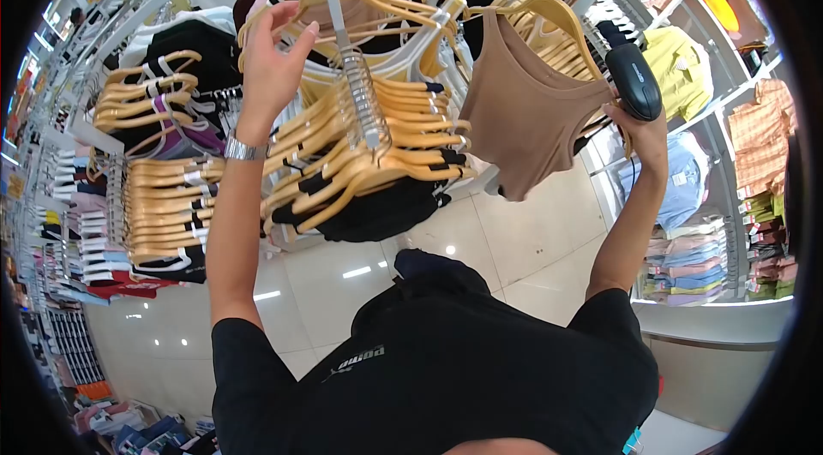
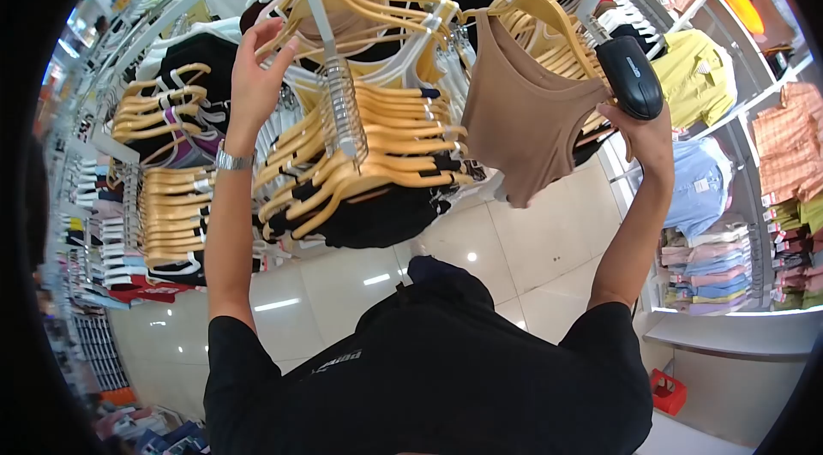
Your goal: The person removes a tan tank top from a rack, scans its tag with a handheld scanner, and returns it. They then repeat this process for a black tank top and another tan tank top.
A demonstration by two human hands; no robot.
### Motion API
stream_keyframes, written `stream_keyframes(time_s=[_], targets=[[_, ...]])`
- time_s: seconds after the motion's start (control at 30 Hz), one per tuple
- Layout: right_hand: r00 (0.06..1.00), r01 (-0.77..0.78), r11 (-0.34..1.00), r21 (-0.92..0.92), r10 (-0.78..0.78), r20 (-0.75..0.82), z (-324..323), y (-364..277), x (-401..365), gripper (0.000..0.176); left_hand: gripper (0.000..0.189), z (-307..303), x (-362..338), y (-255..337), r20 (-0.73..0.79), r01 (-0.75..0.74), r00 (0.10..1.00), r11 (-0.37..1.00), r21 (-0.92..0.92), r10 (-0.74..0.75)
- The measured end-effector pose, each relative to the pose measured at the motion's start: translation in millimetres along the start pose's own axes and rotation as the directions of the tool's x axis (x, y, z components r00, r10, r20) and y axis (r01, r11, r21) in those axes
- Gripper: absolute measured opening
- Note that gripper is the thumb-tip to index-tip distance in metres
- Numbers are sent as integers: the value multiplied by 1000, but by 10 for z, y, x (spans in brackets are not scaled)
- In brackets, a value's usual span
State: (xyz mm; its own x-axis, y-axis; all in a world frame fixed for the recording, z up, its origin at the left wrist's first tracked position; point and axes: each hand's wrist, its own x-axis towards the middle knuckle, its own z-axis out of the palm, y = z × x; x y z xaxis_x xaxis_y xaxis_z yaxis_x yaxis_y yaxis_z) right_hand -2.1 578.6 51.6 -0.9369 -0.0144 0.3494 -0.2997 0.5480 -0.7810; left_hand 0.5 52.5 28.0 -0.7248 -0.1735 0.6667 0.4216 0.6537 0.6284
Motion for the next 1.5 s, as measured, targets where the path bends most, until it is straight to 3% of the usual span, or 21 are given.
stream_keyframes(time_s=[0.07,0.17,0.3,0.43,0.57,0.7,0.77,1.0,1.1,1.13,1.27,1.33,1.4,1.5], targets=[[999,-33,999,-5,33,19,-8,45,222,33,53,133,282,-123,-21,-103,994,983,153,107],[999,25,1000,-14,-24,34,37,0,519,35,64,416,693,-409,-43,-131,990,985,112,136],[994,69,997,41,-72,85,68,63,895,38,65,602,925,-413,149,53,988,993,-110,-36],[991,36,991,127,-51,121,25,172,1146,45,55,625,934,-358,170,52,985,977,-209,-17],[994,57,993,100,-66,82,-33,291,1307,50,52,513,982,-430,344,123,935,988,-92,-84],[989,-34,990,137,14,144,-52,256,1497,52,67,431,1097,-493,447,76,894,993,-86,-30],[985,53,993,102,-69,159,-5,251,1578,51,72,399,1115,-542,473,74,881,989,-128,-4],[952,160,979,127,-187,241,338,-77,1805,55,72,358,1156,-523,506,89,862,993,-83,-35],[944,215,974,-72,-188,270,312,-88,2024,53,72,348,1210,-437,563,119,826,986,-116,-33],[956,146,987,-70,-123,266,311,-174,2046,54,72,356,1212,-456,552,97,834,988,-121,-15],[958,112,979,-168,-62,280,153,-221,2134,57,71,389,1188,-557,509,34,860,990,-137,41],[948,189,975,-118,-150,282,32,-116,2177,55,73,383,1203,-561,527,51,849,990,-133,28],[952,152,986,-63,-129,276,-142,4,2234,56,79,368,1209,-550,581,113,814,987,-116,-25],[962,65,998,22,-69,264,-362,180,2348,57,69,375,1185,-539,528,55,848,988,-146,31]])
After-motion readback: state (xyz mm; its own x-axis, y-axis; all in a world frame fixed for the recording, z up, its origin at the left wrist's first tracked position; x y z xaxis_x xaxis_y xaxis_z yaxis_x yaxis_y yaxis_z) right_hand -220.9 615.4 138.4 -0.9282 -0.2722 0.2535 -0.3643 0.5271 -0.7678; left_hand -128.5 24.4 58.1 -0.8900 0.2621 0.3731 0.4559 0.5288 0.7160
